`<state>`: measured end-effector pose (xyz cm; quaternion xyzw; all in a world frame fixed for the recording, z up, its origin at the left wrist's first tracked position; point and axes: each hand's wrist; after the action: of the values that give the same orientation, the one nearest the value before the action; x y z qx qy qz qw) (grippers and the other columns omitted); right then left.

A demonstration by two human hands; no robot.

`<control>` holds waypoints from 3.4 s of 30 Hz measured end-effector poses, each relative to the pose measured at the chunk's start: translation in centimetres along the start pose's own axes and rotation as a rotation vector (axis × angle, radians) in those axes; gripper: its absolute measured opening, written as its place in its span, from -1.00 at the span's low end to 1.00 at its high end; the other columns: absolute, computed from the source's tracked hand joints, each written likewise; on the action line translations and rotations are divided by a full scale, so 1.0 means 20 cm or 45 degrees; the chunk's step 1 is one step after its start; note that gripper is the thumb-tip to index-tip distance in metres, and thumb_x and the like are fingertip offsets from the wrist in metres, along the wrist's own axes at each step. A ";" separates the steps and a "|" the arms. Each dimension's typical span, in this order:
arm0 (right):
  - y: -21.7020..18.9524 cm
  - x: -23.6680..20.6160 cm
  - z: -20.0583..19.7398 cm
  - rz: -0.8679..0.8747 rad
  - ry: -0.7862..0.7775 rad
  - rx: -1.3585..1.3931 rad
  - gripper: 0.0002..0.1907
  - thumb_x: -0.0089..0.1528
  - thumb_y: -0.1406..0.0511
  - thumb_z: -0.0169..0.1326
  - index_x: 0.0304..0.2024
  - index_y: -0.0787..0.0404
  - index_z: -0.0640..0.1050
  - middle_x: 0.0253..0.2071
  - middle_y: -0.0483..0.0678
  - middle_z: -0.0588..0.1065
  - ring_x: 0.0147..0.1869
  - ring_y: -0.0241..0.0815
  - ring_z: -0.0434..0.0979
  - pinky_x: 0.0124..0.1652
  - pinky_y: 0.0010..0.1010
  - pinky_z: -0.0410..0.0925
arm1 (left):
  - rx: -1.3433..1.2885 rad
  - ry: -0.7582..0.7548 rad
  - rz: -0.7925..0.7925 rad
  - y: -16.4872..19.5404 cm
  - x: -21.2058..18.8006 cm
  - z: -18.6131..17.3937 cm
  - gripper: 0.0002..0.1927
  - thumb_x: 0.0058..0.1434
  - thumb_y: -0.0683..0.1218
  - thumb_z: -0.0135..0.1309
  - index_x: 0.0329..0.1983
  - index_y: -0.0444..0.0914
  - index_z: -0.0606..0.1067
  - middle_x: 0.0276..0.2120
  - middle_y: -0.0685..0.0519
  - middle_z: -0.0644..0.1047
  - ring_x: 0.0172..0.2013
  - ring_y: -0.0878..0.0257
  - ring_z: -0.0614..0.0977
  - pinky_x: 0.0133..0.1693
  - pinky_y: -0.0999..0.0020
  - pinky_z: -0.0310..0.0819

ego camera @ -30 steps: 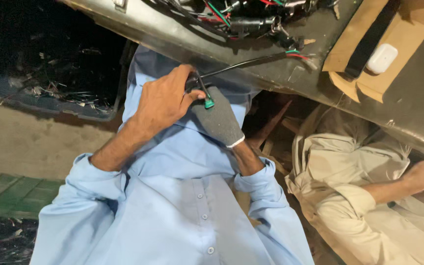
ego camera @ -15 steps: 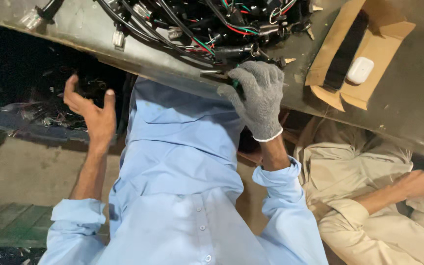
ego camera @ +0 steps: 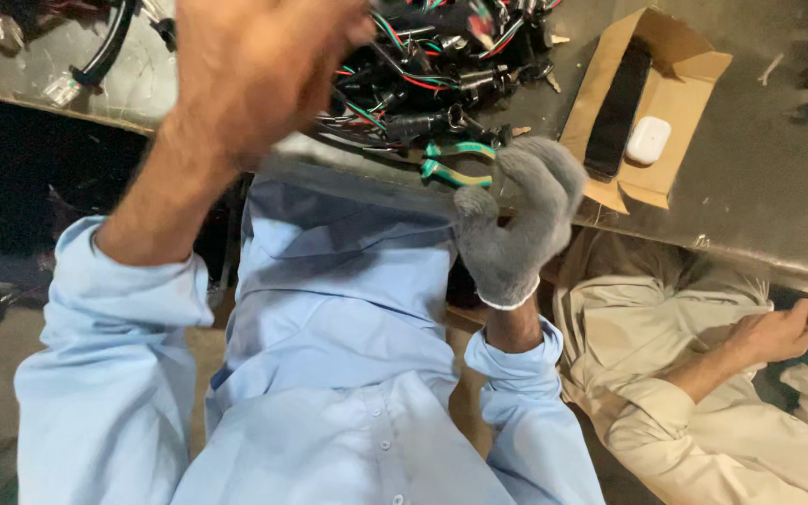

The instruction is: The person sits at a workbench assembling wire harnesses. They pick up a cable, insert its wires into a connector housing, and use pliers to crimp or secure terminals, placing finished assemblies on the table with a pile of completed harnesses.

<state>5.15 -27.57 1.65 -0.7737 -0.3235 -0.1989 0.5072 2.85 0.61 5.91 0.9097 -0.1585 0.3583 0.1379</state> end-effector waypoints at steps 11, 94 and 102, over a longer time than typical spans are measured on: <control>-0.15 0.05 -0.05 0.395 -0.526 0.208 -0.86 0.36 0.42 0.00 -0.05 0.30 0.51 -0.20 0.04 0.55 -0.20 -0.13 0.58 -0.14 -0.41 0.45 | -0.356 -0.317 -0.490 0.30 -0.21 -0.26 -0.69 0.12 -0.12 0.26 -0.10 -0.19 0.47 -0.34 0.12 0.52 -0.34 0.27 0.54 -0.28 0.33 0.41; 0.18 0.08 0.16 -0.198 -0.391 -0.543 -0.48 0.03 0.02 0.29 -0.19 0.27 0.54 -0.19 0.12 0.53 -0.04 0.16 0.50 0.01 -0.10 0.31 | -1.525 -0.388 -1.147 0.31 -0.57 0.34 -0.76 0.54 -0.10 -0.13 0.17 -0.30 0.30 -0.32 0.15 0.37 -0.29 0.41 0.36 -0.20 0.46 0.33; 0.24 -0.07 0.13 0.359 -0.577 -0.324 -0.68 0.23 0.09 0.29 -0.27 0.12 0.47 -0.32 0.02 0.48 -0.16 0.02 0.48 -0.08 -0.16 0.28 | -1.479 -0.582 -1.231 0.27 -0.51 0.30 -0.45 0.26 -0.02 0.18 0.15 -0.30 0.20 -0.40 0.12 0.39 -0.43 0.39 0.36 -0.41 0.41 0.29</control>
<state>7.52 -26.89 -3.52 -0.8931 -0.2904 0.0125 0.3434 -2.65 -4.51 -4.72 0.7111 0.0684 -0.0774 0.6955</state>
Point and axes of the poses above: each hand's wrist, its own x-axis towards the middle knuckle, its own z-axis out of the palm, y = z × x
